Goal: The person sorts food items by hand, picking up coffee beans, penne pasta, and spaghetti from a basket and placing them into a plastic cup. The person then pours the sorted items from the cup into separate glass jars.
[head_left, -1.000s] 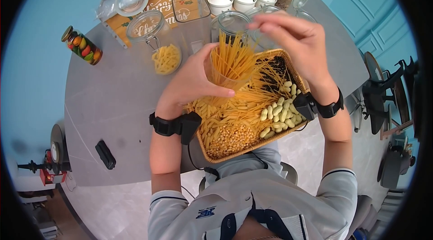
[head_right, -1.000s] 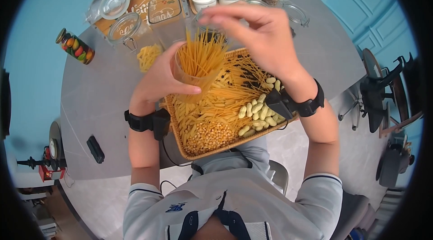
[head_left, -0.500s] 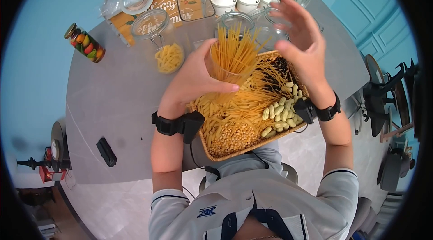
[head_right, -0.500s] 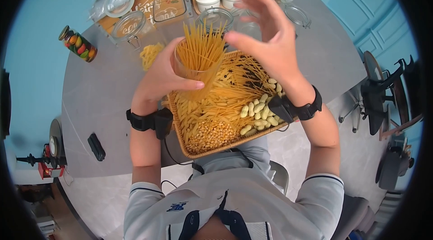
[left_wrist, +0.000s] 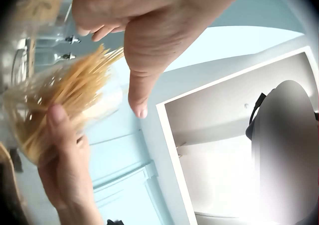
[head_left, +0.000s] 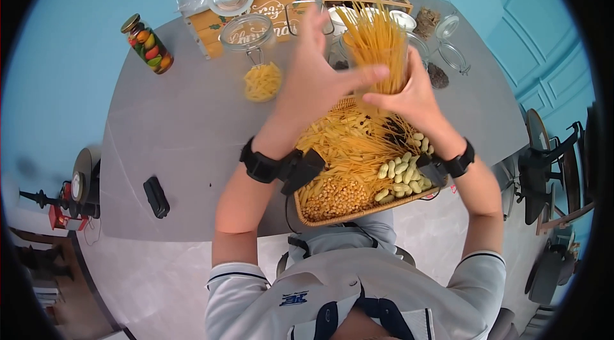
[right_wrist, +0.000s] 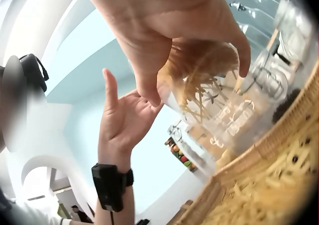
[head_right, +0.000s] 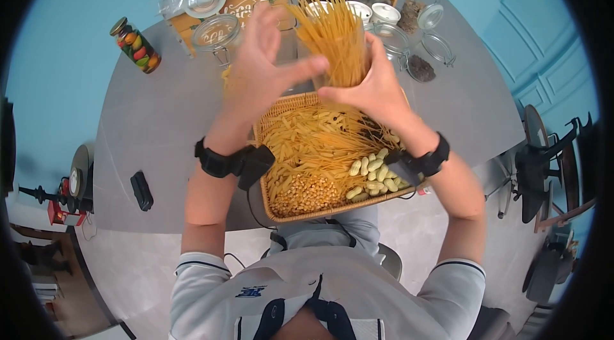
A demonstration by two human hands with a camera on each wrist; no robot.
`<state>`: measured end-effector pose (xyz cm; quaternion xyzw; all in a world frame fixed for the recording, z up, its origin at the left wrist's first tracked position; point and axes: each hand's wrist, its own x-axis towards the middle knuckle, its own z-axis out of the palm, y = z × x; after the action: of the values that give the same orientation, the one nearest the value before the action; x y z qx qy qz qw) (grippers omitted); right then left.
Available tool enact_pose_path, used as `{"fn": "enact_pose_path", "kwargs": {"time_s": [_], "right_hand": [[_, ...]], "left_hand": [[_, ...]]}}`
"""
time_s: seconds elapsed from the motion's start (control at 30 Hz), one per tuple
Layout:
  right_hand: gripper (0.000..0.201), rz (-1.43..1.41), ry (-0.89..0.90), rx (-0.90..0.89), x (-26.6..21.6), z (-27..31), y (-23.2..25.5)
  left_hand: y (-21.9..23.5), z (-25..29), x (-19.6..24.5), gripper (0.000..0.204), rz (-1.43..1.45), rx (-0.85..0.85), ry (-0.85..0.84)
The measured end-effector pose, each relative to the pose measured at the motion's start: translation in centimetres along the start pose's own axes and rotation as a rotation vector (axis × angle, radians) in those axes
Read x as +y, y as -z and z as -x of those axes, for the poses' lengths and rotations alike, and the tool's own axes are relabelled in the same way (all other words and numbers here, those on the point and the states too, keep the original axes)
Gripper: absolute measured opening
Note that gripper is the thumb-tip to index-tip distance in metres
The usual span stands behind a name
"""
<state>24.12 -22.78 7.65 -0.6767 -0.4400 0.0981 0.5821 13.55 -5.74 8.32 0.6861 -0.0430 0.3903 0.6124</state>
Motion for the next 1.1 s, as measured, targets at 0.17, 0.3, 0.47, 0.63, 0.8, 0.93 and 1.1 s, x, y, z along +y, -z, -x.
{"fn": "enact_pose_path", "kwargs": {"time_s": [0.17,0.3,0.47,0.63,0.8,0.93,1.1], "right_hand": [[0.103,0.162,0.022,-0.071,-0.3,-4.0,2.5],[0.108,0.421,0.039,-0.076,-0.5,-6.1,3.4],[0.106,0.519,0.037,-0.132,-1.1,-7.9,3.4],[0.106,0.536,0.004,-0.227,-2.5,-9.8,3.7],[0.109,0.677,0.158,-0.184,-1.8,-11.4,4.5],[0.097,0.727,0.074,-0.256,-3.5,-12.2,4.4],[0.098,0.804,0.051,-0.320,-4.8,-13.9,4.1]], "left_hand": [[3.3,-6.6,1.4,0.084,-0.485,0.105,-0.206],[4.0,-10.8,-3.9,0.075,-0.227,0.031,-0.029],[3.0,-12.1,-5.2,0.070,-0.224,0.025,0.193],[4.1,-13.0,-7.3,0.066,-0.395,0.029,0.180],[4.3,-12.3,-7.2,0.062,-0.469,0.023,0.161],[4.0,-11.9,-7.4,0.060,-0.474,0.023,0.122],[3.7,-11.8,-7.2,0.061,-0.543,0.048,0.082]]}}
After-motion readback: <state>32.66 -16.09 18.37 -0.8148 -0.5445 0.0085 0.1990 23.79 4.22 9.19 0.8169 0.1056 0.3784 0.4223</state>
